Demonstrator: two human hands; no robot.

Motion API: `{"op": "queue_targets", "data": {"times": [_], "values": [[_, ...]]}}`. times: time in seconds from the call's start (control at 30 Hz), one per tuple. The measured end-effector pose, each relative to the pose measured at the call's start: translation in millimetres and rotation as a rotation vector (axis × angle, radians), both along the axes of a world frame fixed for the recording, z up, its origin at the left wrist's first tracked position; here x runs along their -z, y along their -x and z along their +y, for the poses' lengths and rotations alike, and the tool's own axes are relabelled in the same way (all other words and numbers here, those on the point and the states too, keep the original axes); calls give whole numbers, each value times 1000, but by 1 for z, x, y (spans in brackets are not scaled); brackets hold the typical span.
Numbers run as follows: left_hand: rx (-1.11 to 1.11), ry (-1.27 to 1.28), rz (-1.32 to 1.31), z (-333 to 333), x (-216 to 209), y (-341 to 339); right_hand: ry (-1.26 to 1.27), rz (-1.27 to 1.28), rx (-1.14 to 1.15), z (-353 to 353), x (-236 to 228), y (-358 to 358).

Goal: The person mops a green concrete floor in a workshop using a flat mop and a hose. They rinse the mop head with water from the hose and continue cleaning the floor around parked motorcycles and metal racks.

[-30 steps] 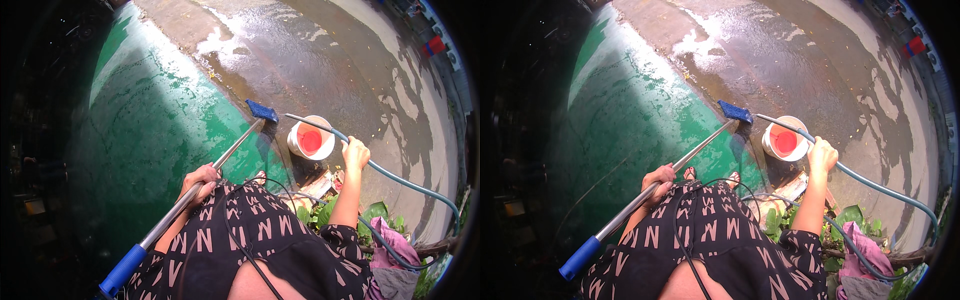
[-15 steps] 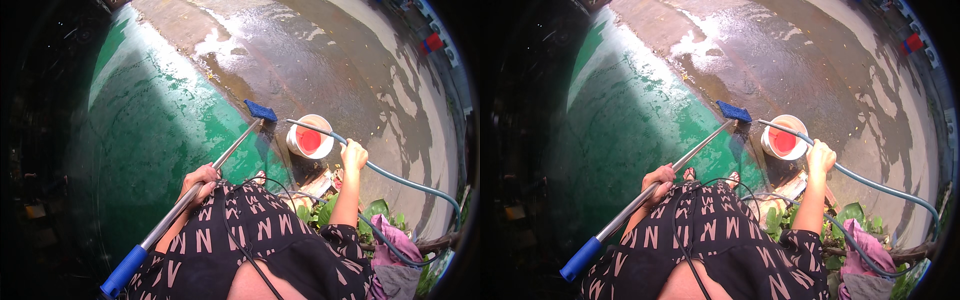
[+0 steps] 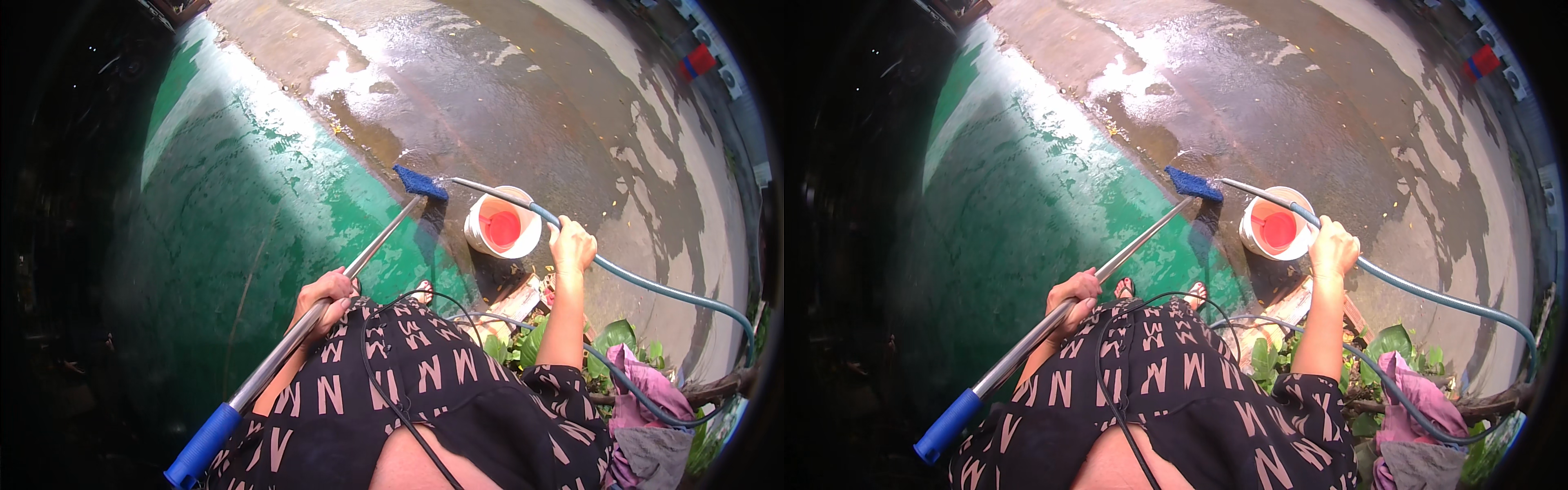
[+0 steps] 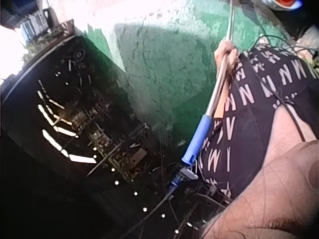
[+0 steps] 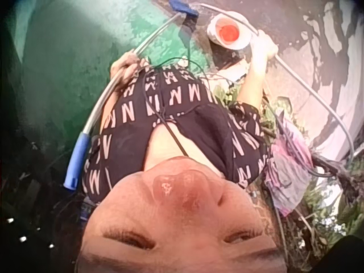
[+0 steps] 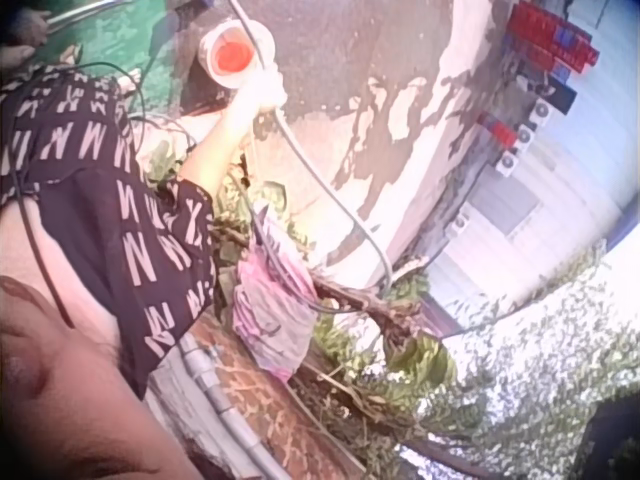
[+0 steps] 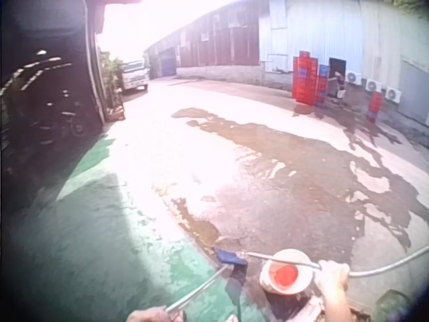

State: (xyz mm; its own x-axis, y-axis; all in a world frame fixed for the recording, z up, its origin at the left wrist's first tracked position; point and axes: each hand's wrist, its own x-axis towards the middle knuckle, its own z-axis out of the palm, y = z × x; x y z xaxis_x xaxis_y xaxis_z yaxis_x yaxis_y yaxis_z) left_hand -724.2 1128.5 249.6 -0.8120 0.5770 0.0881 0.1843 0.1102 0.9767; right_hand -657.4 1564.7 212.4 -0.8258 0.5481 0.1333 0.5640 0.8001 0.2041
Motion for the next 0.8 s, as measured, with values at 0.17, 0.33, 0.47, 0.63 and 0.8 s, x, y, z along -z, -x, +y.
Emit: {"op": "queue_targets", "data": {"times": [0.17, 0.33, 0.47, 0.63, 0.8], "values": [[-10, 5, 3, 0, 2, 0, -7, 13, -13, -4, -9, 2], [-4, 15, -3, 0, -3, -1, -21, 57, -37, -5, -9, 1], [-28, 7, -3, 0, -4, 4, -2, 25, -5, -13, -19, 7], [-25, 4, 31, 1, 0, 5, -26, 40, 5, -7, -15, 7], [-20, -3, 28, 2, -3, 9, -26, 115, -7, -9, -20, 10]]}}
